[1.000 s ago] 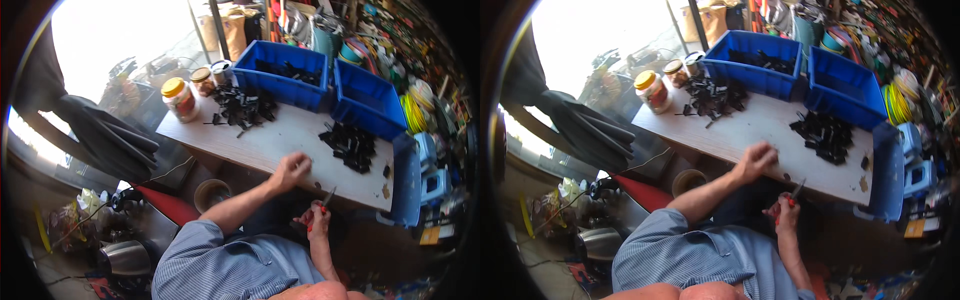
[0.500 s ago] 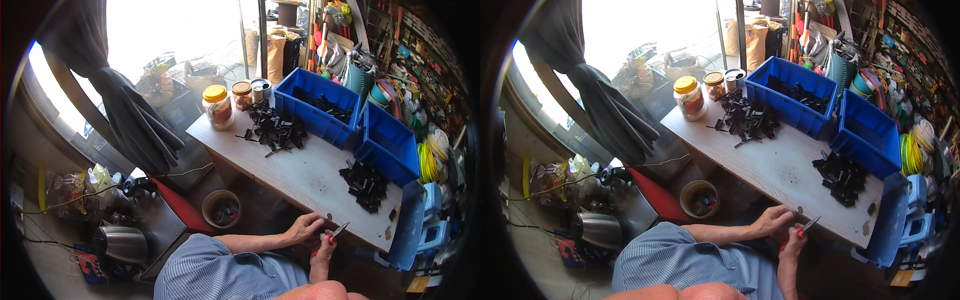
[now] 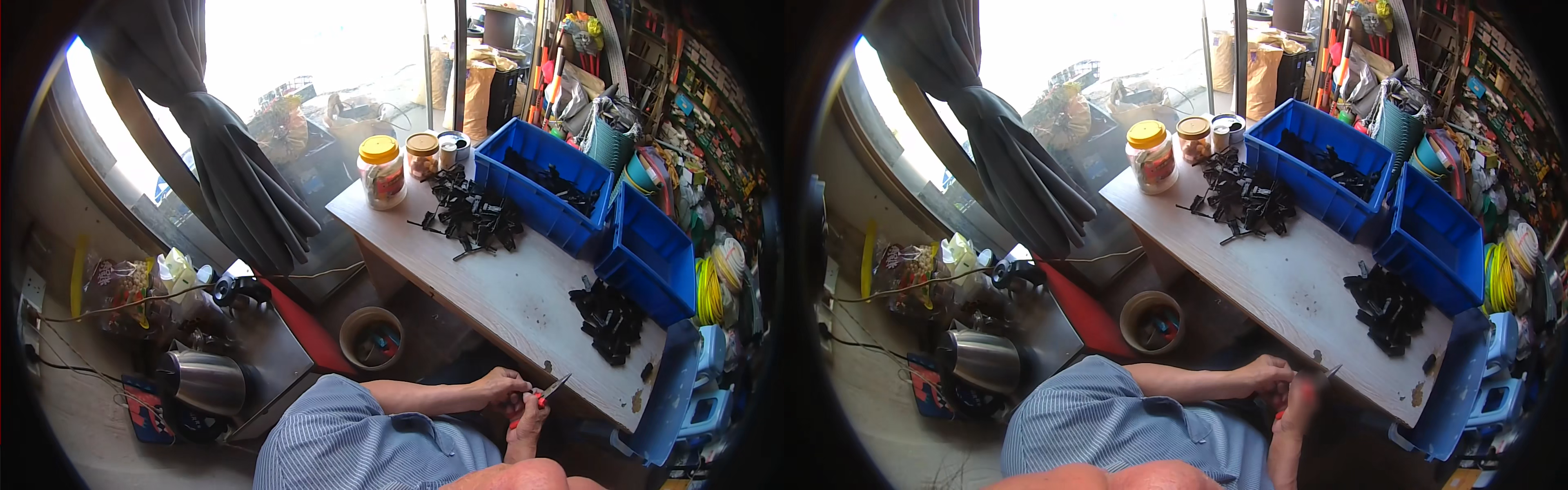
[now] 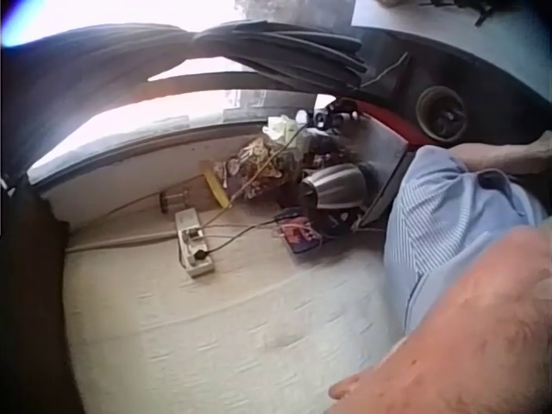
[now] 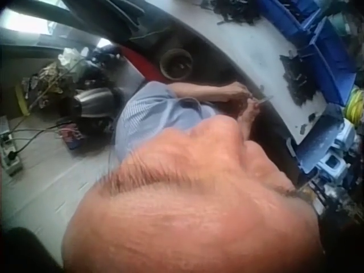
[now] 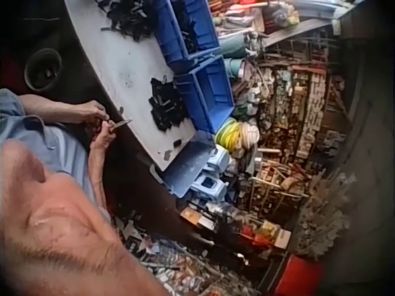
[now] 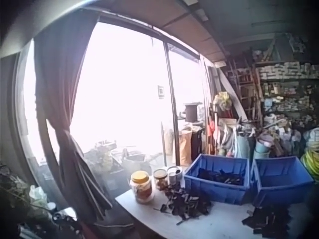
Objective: Assembling and snipping small black plastic parts at a workbench.
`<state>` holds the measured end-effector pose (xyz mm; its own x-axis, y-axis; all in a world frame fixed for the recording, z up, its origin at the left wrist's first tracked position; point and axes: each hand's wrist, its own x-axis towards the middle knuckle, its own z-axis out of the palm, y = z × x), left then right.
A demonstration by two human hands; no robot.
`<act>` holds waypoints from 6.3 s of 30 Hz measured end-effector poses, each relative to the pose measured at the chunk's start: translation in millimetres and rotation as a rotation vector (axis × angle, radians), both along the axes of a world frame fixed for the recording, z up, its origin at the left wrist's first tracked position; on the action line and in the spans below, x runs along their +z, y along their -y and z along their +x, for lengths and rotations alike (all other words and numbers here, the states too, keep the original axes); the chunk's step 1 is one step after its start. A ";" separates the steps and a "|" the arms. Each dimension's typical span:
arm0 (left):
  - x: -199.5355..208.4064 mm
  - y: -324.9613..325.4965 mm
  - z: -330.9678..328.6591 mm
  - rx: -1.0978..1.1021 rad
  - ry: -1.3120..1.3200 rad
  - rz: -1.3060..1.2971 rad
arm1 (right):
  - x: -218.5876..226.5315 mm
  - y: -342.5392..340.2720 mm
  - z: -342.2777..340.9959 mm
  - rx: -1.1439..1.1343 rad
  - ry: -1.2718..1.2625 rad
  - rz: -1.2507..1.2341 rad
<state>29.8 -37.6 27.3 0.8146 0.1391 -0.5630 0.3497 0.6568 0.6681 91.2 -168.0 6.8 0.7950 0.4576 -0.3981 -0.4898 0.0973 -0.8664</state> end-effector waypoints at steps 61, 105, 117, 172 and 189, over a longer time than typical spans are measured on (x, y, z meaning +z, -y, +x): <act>-0.8 -8.7 7.8 0.373 0.464 0.460 | 18.7 -2.0 -16.4 0.148 -0.043 -0.069; -7.5 9.0 20.3 0.288 0.386 0.690 | 14.8 -2.6 -20.5 0.259 -0.033 -0.194; 32.9 -0.1 45.6 0.151 0.456 1.035 | 8.0 0.9 -17.5 0.081 -0.087 0.013; 39.1 -48.4 -5.5 0.000 0.588 1.700 | 19.3 7.9 -12.0 0.020 -0.104 0.168; -11.9 1.2 -28.4 -0.036 0.647 1.575 | -2.1 9.0 -10.4 0.020 0.023 0.069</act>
